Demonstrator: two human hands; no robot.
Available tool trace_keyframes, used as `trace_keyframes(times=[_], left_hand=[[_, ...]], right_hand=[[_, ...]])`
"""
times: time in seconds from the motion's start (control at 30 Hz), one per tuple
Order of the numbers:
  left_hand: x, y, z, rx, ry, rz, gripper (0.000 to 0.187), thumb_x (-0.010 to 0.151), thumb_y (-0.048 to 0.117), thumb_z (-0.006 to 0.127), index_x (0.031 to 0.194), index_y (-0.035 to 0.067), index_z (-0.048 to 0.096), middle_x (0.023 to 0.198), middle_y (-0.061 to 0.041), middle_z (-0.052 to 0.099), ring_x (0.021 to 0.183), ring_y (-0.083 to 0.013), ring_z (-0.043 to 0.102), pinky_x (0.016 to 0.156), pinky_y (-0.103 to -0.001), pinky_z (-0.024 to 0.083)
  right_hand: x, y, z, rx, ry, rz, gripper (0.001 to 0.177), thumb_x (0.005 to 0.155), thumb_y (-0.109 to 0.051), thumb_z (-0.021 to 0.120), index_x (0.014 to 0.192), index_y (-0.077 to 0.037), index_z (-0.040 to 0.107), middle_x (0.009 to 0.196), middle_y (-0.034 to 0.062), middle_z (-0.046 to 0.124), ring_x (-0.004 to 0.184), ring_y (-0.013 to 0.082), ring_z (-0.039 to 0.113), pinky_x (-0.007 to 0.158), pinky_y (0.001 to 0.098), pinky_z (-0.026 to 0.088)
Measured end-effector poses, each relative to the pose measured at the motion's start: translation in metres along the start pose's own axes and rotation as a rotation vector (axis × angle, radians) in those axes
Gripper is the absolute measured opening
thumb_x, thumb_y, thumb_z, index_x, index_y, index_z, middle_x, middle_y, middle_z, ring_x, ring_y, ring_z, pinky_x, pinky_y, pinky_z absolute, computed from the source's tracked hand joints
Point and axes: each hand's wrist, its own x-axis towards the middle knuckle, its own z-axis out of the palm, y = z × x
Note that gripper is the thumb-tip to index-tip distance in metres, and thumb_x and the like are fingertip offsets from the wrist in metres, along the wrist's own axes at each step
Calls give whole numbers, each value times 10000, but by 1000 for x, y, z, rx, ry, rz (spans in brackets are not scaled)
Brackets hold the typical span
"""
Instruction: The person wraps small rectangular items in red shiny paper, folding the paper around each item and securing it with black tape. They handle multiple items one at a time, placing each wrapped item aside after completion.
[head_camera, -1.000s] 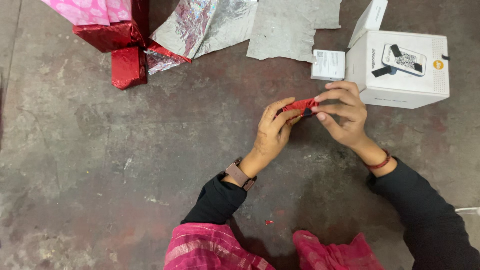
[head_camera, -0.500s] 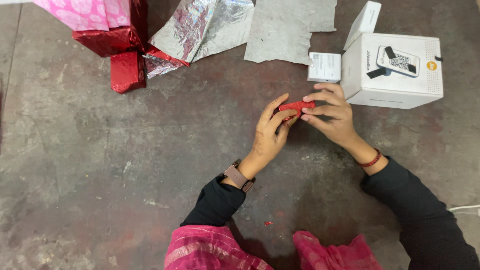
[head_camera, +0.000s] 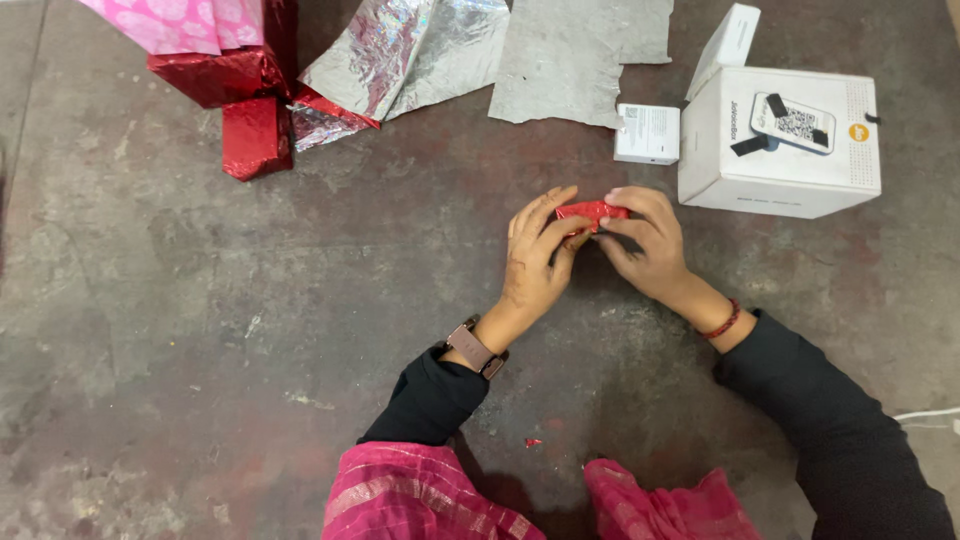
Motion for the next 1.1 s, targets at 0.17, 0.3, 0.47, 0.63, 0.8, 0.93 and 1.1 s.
trace_keyframes(times=[0.17, 0.3, 0.47, 0.63, 0.8, 0.93, 1.1], left_hand=[[-1, -2, 2, 59, 64, -34, 293, 924, -28, 644, 1186, 101, 668, 1435, -61, 596, 1454, -347, 483, 1216, -467, 349], [0, -6, 3, 85, 182, -96, 376, 870, 3, 631, 1236, 73, 581, 1475, -142, 516, 1480, -387, 412, 1226, -504, 315], [0, -7, 5, 69, 328, -252, 534, 924, 169, 699, 1382, 29, 464, 1489, -237, 434, 1398, -393, 410, 1177, -513, 308], [0, -17, 9, 31, 257, -459, 604, 1009, 342, 635, 1462, 5, 420, 1358, -157, 597, 1314, -299, 547, 1183, -483, 300], [-8, -23, 8, 34, 258, -450, 579, 1057, 389, 557, 1461, -4, 424, 1418, -204, 537, 1347, -306, 486, 1173, -471, 264], [-12, -23, -5, 64, 303, -435, 599, 1072, 387, 517, 1482, -29, 387, 1418, -187, 568, 1368, -317, 482, 1196, -502, 147], [-21, -30, -48, 19, 389, -456, 582, 1096, 369, 490, 1496, -36, 365, 1480, -207, 511, 1422, -342, 416, 1218, -468, 184]], right_hand=[[5, 2, -1, -63, 2, -87, 329, 770, -66, 902, 968, -64, 639, 1204, 137, 613, 1185, 372, 622, 984, 474, 527], [3, 1, -4, -10, -32, -24, 306, 782, -162, 892, 924, -82, 633, 1085, 115, 649, 1134, 330, 635, 942, 450, 517], [4, -1, -1, 15, -109, 231, 299, 862, -254, 836, 1009, -57, 665, 1060, 91, 684, 1071, 296, 647, 958, 420, 489], [8, -8, 11, 177, -188, 410, 430, 945, -291, 751, 1252, -12, 639, 1194, 136, 693, 1117, 285, 658, 971, 385, 507], [13, -22, 26, 333, -175, 514, 528, 1018, -332, 673, 1399, 12, 551, 1296, 151, 685, 1222, 230, 662, 1013, 371, 525], [24, -37, 35, 388, -152, 488, 542, 1033, -317, 647, 1433, 23, 516, 1378, 166, 620, 1273, 254, 633, 1019, 371, 545], [44, -63, 65, 504, -136, 466, 453, 1060, -249, 612, 1443, -19, 541, 1470, 171, 553, 1330, 276, 592, 1021, 369, 546]])
